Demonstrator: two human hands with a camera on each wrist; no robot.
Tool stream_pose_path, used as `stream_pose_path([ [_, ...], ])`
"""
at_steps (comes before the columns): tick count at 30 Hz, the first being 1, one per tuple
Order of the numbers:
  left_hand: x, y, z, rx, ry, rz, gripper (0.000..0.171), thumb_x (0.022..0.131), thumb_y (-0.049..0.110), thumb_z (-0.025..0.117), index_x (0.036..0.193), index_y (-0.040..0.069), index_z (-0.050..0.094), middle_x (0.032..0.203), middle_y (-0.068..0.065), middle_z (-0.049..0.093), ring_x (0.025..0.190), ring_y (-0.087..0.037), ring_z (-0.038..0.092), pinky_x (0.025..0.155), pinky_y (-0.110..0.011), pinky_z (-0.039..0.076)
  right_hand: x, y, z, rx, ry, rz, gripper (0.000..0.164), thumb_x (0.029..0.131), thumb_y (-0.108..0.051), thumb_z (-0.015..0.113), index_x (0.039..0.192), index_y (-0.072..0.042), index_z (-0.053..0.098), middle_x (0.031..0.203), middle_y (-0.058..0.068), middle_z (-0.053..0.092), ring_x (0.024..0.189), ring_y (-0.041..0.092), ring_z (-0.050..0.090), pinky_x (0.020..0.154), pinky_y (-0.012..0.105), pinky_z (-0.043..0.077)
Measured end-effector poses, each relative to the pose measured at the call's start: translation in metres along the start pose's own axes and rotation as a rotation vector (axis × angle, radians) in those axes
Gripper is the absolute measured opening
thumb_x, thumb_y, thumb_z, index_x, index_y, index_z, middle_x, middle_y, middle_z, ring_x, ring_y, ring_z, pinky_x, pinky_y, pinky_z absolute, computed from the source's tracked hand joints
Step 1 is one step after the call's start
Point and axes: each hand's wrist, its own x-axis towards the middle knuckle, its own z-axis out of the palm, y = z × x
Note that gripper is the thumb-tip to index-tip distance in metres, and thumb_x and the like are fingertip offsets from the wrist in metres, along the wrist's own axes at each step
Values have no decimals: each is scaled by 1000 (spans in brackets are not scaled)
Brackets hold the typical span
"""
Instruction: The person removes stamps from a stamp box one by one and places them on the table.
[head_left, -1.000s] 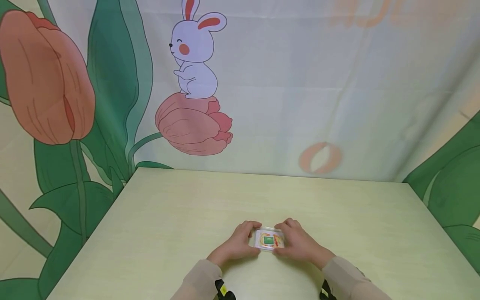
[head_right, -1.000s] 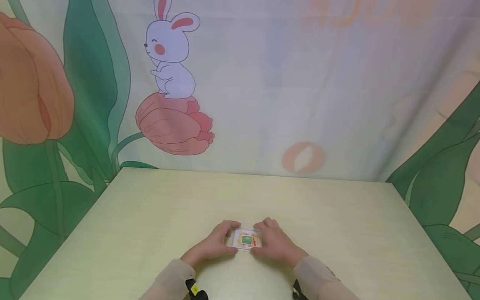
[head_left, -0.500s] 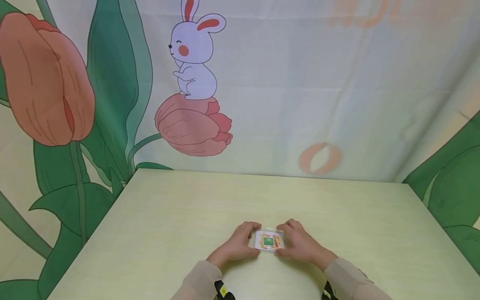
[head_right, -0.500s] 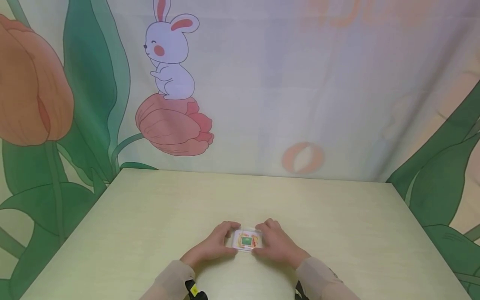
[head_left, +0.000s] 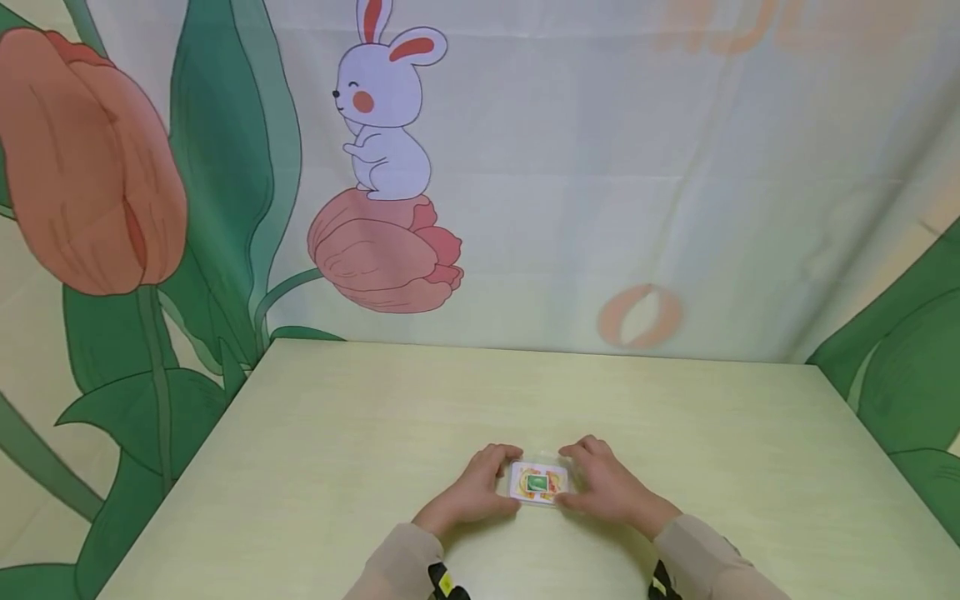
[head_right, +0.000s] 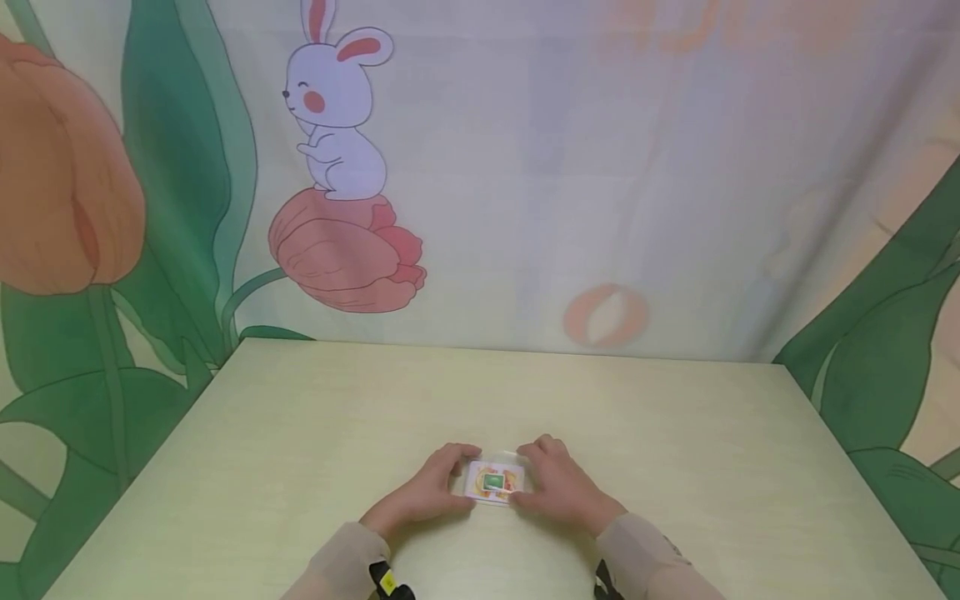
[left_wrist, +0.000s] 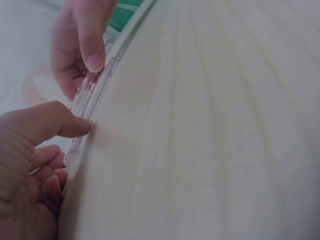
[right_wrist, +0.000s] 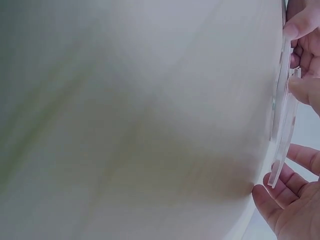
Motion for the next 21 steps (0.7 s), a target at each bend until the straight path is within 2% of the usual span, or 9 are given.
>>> stream_pose_path([
  [7, -1, 2, -1, 0, 8, -3, 66, 73, 9, 75, 131, 2, 44, 108, -6, 46, 93, -17, 39, 77, -27, 34, -1, 3, -4, -1, 4, 21, 64, 75, -31, 78, 126, 0, 53, 111, 8, 50, 104, 22, 45, 88, 43, 45],
  [16, -1, 6, -1, 7, 5, -28, 66, 74, 10, 75, 132, 2, 44, 108, -5, 46, 94, -17, 38, 78, -28, 33, -1, 6, -6, 10, 13, 37, 66, 74, -32, 80, 126, -1, 54, 110, 8, 50, 103, 21, 44, 87, 41, 45],
  [21, -1, 4, 1, 5, 10, -18, 67, 73, 10, 75, 132, 2, 44, 108, -5, 46, 93, -17, 38, 78, -27, 33, -2, 11, -7, 7, 19, 66, 65, 75, -30, 79, 127, -1, 53, 111, 8, 51, 104, 22, 45, 88, 41, 45],
])
